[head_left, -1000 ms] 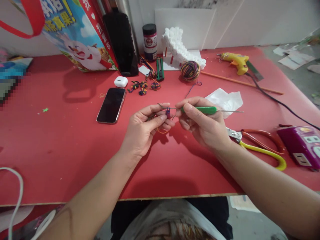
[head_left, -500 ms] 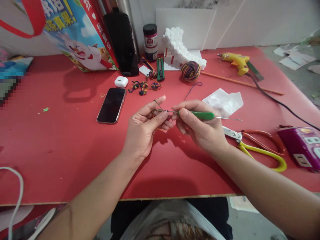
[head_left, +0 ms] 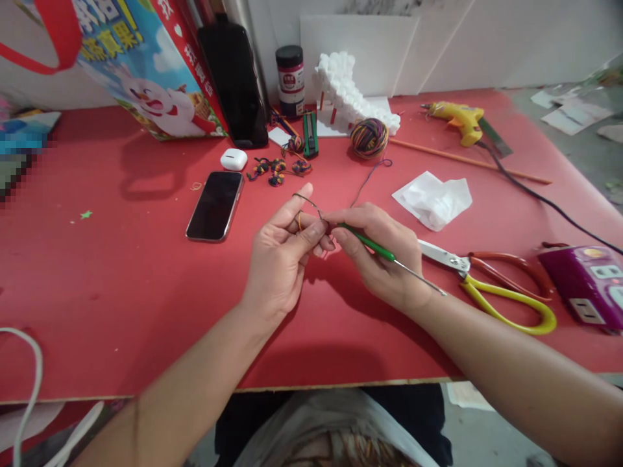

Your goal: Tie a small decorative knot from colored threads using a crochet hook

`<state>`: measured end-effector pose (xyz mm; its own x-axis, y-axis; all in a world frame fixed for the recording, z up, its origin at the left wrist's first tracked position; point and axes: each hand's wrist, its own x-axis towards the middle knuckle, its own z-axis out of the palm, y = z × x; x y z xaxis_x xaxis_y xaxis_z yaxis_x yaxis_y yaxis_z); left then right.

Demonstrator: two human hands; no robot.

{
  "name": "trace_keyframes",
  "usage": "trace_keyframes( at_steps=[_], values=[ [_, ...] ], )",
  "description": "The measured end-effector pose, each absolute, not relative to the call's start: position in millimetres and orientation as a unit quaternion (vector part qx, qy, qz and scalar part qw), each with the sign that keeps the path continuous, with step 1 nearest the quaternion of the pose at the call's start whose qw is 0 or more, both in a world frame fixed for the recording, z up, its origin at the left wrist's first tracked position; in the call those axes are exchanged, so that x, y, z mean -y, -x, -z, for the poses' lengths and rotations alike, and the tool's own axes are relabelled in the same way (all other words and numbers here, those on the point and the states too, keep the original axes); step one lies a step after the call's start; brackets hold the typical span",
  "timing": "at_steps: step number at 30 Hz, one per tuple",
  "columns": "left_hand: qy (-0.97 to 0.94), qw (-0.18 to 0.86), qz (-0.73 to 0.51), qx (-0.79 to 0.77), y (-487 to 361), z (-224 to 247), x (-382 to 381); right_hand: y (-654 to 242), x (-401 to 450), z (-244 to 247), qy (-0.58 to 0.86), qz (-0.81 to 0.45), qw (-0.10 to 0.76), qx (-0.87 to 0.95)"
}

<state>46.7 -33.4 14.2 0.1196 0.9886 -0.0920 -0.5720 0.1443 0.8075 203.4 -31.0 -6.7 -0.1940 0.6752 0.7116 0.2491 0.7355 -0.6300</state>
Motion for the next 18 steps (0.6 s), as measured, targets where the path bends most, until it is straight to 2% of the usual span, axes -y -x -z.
trace_keyframes(
  at_steps=[7,15,18],
  values=[
    [-0.366,0.626,-0.591,-0.353,-47.6,-12.8,34.5,-206.6,30.8,6.1,0.343,-0.174,0.563,0.732],
    [-0.384,0.631,-0.55,-0.39,-41.9,-8.5,28.4,-214.0,27.1,0.7,0.334,-0.162,0.548,0.75],
    [-0.405,0.569,-0.545,-0.465,-33.4,-2.2,20.4,-218.2,24.3,-0.8,0.341,-0.132,0.542,0.757]
  ],
)
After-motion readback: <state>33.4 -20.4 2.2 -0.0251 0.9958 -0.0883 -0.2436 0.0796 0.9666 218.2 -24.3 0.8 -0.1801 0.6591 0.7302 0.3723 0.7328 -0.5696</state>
